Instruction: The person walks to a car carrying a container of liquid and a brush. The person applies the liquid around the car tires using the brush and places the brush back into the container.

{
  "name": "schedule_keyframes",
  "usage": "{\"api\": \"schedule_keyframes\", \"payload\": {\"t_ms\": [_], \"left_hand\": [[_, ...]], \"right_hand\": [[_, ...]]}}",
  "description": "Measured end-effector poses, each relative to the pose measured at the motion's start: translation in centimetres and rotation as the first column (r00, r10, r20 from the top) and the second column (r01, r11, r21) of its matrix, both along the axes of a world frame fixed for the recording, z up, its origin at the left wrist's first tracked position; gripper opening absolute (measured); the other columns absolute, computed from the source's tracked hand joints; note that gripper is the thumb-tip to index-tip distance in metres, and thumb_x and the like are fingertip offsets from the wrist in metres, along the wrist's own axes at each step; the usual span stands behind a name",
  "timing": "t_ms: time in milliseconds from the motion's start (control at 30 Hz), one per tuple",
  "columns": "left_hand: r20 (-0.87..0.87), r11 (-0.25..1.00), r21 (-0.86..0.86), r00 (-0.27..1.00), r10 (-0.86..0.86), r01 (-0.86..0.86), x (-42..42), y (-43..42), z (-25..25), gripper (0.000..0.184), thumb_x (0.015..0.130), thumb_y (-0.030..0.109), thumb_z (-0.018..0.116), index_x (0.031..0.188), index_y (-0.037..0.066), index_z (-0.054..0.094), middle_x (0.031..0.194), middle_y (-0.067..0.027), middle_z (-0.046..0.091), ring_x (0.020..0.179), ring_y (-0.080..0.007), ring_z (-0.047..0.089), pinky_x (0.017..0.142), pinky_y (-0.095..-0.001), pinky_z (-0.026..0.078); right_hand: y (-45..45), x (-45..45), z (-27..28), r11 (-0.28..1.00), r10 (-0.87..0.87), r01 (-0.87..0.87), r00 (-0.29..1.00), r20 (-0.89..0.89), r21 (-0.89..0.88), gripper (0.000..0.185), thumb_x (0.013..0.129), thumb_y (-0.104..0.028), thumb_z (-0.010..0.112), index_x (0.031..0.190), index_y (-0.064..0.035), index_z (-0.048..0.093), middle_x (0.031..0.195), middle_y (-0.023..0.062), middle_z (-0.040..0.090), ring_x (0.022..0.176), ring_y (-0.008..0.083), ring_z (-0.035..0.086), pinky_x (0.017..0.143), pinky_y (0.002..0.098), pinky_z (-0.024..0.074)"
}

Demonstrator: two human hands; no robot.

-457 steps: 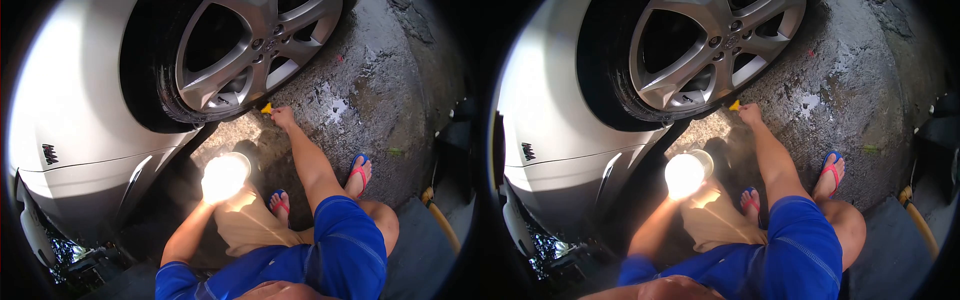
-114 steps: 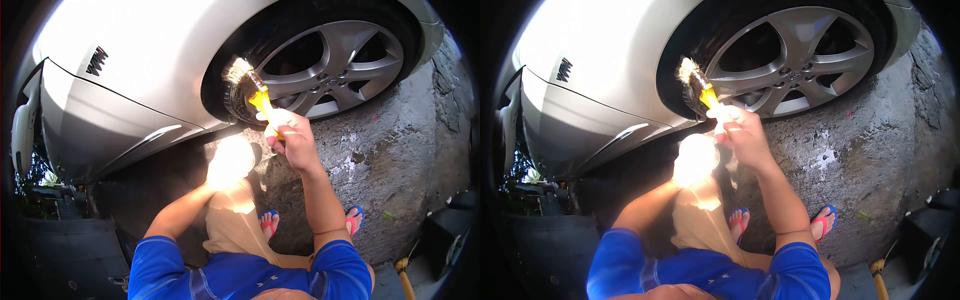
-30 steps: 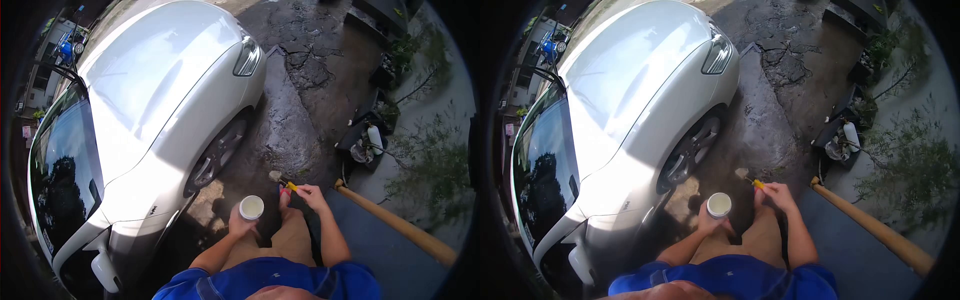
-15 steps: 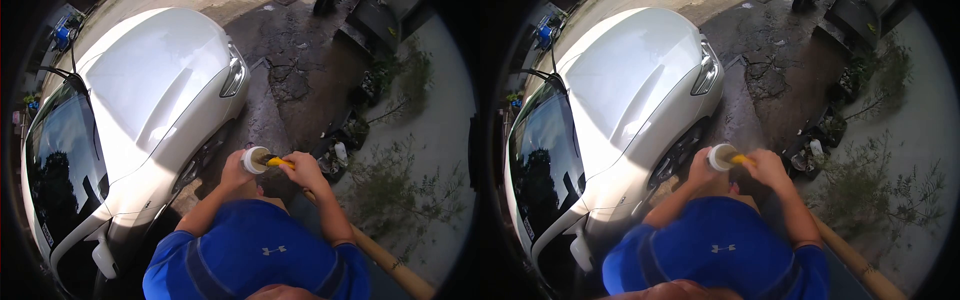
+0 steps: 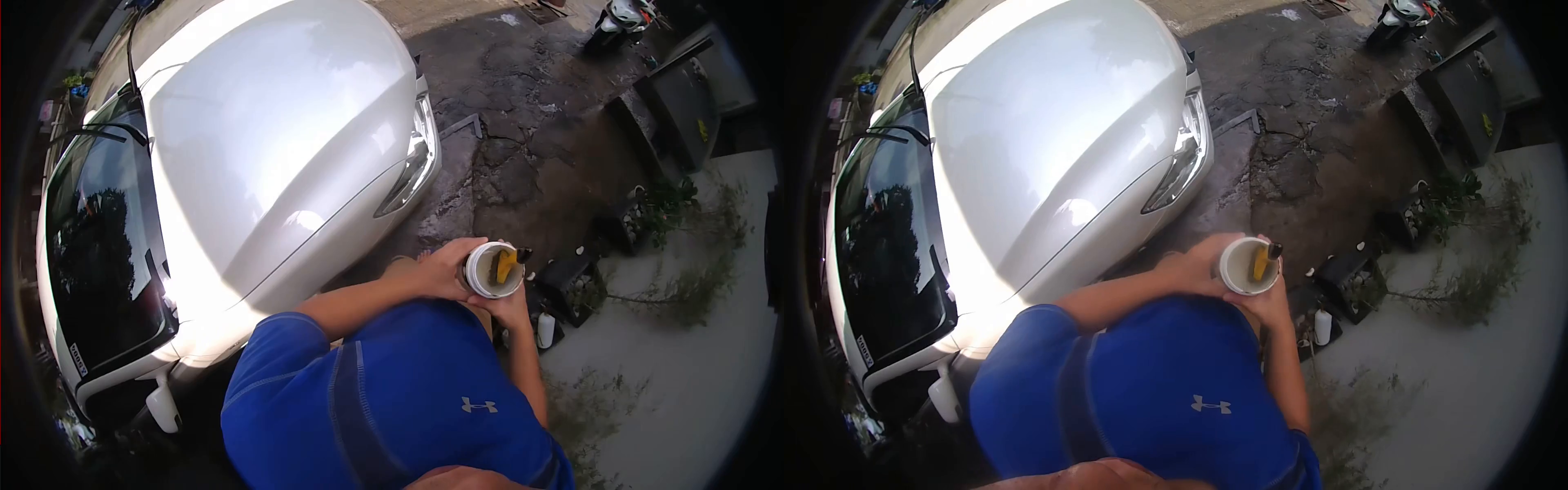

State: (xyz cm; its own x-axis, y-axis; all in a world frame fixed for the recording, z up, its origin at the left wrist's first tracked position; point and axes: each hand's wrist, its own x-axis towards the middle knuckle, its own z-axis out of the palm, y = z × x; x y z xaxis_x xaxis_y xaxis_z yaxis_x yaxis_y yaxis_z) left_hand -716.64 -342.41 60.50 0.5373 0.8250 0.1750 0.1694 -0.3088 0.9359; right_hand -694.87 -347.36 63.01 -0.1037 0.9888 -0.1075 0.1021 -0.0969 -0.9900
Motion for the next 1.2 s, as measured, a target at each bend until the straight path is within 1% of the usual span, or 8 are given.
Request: {"api": "schedule_keyframes", "payload": {"t_ms": [200,333,433,500,567,633,833,1200], "left_hand": [[-0.275,0.982,0.183,0.961,0.019,0.033,-1.7,9.9,0.6,0.128,0.075,0.061,0.089,0.167,-0.002,0.026,0.167,-0.0265,0.036,0.153,-0.0455,0.038,0.127,-0.0547,0.029],[-0.702,0.464,0.341,0.106,0.704,-0.817,-9.9,12.5,-9.0,0.117,0.094,0.06,0.073,0.169,-0.004,0.011,0.175,-0.0349,-0.001,0.164,-0.0504,0.001,0.131,-0.0612,0.007],[-0.707,0.228,0.484,-0.223,0.671,-0.845,-11.3,15.4,-13.9,0.113,0.099,0.058,0.067,0.168,-0.007,0.007,0.172,-0.0412,-0.009,0.161,-0.0553,-0.01,0.128,-0.0662,-0.001],[-0.685,0.432,0.441,0.016,0.729,-0.787,-6.5,18.1,-14.3,0.101,0.1,0.051,0.07,0.168,-0.005,0.02,0.175,-0.0359,0.007,0.162,-0.0531,0.012,0.129,-0.0636,0.011],[-0.472,0.945,0.038,0.828,0.304,-0.325,-2.7,21.7,-10.6,0.085,0.097,0.045,0.075,0.161,0.0,0.041,0.171,-0.027,0.034,0.154,-0.0438,0.04,0.126,-0.0552,0.031],[-0.44,0.941,0.294,0.85,0.291,-0.17,1.4,25.4,-11.7,0.068,0.094,0.038,0.08,0.148,0.002,0.058,0.155,-0.0199,0.057,0.135,-0.0355,0.062,0.114,-0.0454,0.049],[-0.372,0.536,-0.473,0.71,0.598,-0.699,-2.0,28.1,-16.0,0.053,0.101,0.032,0.076,0.14,-0.001,0.062,0.117,-0.018,0.077,0.115,-0.0265,0.074,0.101,-0.0405,0.057],[-0.614,0.32,-0.767,0.78,-0.118,-0.556,-5.4,34.7,-28.8,0.05,0.099,0.029,0.073,0.141,0.005,0.062,0.124,-0.0213,0.074,0.124,-0.0322,0.07,0.105,-0.045,0.053]], "right_hand": [[9.2,4.7,-0.6,0.996,-0.038,0.037,0.999,-0.006,-0.077,0.111,0.057,-0.024,0.108,0.147,-0.0006,0.047,0.139,0.0135,0.063,0.129,0.0259,0.063,0.111,0.0418,0.0502],[16.3,6.9,1.8,0.997,-0.003,-0.006,0.994,-0.108,-0.082,0.106,0.061,-0.024,0.107,0.145,-0.0002,0.047,0.137,0.0131,0.064,0.127,0.0249,0.064,0.112,0.0417,0.0506],[21.2,10.2,0.2,0.997,0.072,-0.071,0.996,0.045,-0.023,0.099,0.063,-0.021,0.106,0.143,0.001,0.051,0.136,0.0129,0.065,0.123,0.0223,0.065,0.108,0.0396,0.0529],[24.5,11.4,1.8,0.989,0.083,-0.081,0.996,0.009,-0.125,0.096,0.063,-0.02,0.106,0.142,0.001,0.055,0.135,0.0117,0.066,0.122,0.0212,0.066,0.107,0.0395,0.0534],[28.4,12.5,1.6,0.995,0.093,-0.093,0.996,-0.002,-0.047,0.093,0.064,-0.017,0.105,0.142,-0.0006,0.058,0.133,0.0095,0.068,0.122,0.0206,0.066,0.107,0.0393,0.0535],[32.2,13.0,2.3,0.997,0.073,-0.073,0.996,-0.042,-0.004,0.093,0.064,-0.016,0.105,0.143,-0.0014,0.058,0.134,0.0088,0.068,0.122,0.0206,0.066,0.107,0.0392,0.0533],[43.3,17.2,-0.6,0.996,-0.087,0.085,0.993,0.077,0.035,0.095,0.066,-0.017,0.104,0.146,-0.0012,0.056,0.138,0.0087,0.066,0.127,0.0213,0.064,0.11,0.0398,0.0513],[62.5,21.9,-0.7,0.892,-0.446,0.445,0.895,-0.011,0.083,0.095,0.077,-0.02,0.098,0.154,0.0002,0.047,0.145,0.0139,0.061,0.132,0.0281,0.062,0.115,0.0437,0.0495]]}}
